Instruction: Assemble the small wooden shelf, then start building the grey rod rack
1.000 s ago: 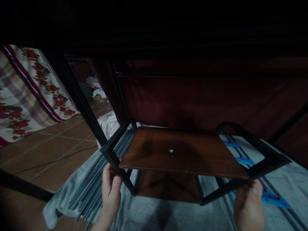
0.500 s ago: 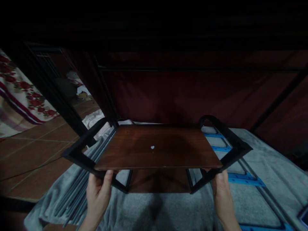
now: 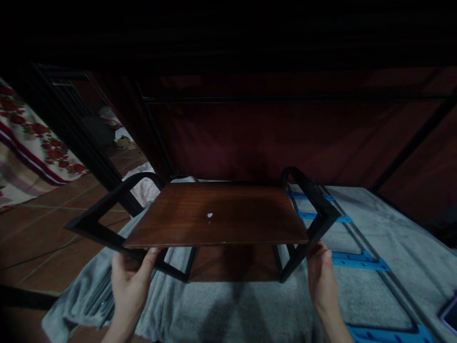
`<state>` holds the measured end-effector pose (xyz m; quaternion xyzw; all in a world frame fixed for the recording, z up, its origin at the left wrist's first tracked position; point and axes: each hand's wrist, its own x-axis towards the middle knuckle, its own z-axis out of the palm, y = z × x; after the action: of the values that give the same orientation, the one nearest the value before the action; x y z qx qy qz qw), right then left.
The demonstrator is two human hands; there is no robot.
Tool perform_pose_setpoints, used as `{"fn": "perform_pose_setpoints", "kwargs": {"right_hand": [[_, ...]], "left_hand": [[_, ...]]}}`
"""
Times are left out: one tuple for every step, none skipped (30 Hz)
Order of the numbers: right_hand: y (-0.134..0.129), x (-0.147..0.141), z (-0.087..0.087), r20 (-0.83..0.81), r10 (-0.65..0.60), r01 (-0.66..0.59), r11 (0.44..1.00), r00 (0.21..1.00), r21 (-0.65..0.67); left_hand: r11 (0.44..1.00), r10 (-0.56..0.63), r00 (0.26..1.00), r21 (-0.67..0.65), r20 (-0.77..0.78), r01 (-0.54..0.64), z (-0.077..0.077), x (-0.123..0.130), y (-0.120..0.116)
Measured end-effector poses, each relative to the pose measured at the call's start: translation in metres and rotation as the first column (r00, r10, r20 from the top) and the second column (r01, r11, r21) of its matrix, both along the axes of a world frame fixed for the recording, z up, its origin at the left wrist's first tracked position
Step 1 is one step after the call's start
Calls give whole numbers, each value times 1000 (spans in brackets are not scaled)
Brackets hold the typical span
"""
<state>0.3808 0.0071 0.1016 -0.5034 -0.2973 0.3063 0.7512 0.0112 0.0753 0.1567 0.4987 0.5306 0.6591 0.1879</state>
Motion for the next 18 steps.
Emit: {"fn": "perform_pose_setpoints", "kwargs": {"right_hand": [[3, 3, -2, -37, 23, -23, 1000, 999, 2], [5, 5, -6, -69, 42, -42, 999, 997, -4], [8, 8, -11, -95, 48, -50, 999, 994, -20], [10, 10, -18, -116, 44, -49, 998, 992, -46], [13, 12, -26, -132, 30, -40, 996, 991, -80], [14, 14, -36, -143, 3, -21, 992, 990, -124], [15, 16, -47, -148, -27, 1, 985, 989, -174], [16, 18, -58, -146, -54, 20, 974, 988, -224], [15, 20, -70, -133, -91, 52, 961, 987, -271], [14, 22, -81, -109, -92, 55, 951, 990, -305], [13, 24, -91, -84, -82, 49, 942, 993, -332], [11, 26, -100, -62, -62, 36, 935, 996, -353], [8, 28, -107, -38, -50, 32, 929, 998, -368], [6, 29, -113, -14, -46, 37, 923, 999, -383], [3, 30, -118, 19, -43, 47, 915, 999, -401], [1, 32, -122, 67, -39, 64, 905, 997, -420], [-1, 32, -125, 131, -31, 86, 896, 991, -435], [-4, 33, -129, 206, -21, 112, 890, 978, -443]], "left_hand": [[1000, -4, 1000, -9, 3, 4, 0, -2, 0], [1000, -15, 1000, -19, 4, 16, -1, -4, 0], [999, -36, 999, -27, 7, 36, -2, -6, -1], [998, -59, 998, -33, 12, 60, -3, -7, -2], [996, -82, 996, -39, 19, 83, -4, -8, -3], [994, -99, 995, -48, 28, 100, -6, -9, -4], [992, -113, 993, -61, 36, 115, -8, -9, -5], [989, -123, 991, -75, 42, 126, -9, -9, -7], [987, -133, 990, -87, 44, 136, -10, -8, -8], [985, -141, 989, -94, 43, 144, -10, -6, -9], [984, -148, 988, -95, 39, 151, -10, -5, -10], [984, -152, 988, -89, 33, 155, -11, -4, -11], [985, -155, 988, -79, 26, 156, -11, -4, -11], [986, -152, 988, -71, 21, 153, -12, -4, -11], [986, -150, 989, -66, 19, 151, -14, -5, -12], [986, -151, 988, -64, 25, 152, -16, -7, -12], [986, -154, 987, -60, 41, 157, -18, -10, -12], [985, -160, 985, -53, 66, 163, -21, -13, -12]]}}
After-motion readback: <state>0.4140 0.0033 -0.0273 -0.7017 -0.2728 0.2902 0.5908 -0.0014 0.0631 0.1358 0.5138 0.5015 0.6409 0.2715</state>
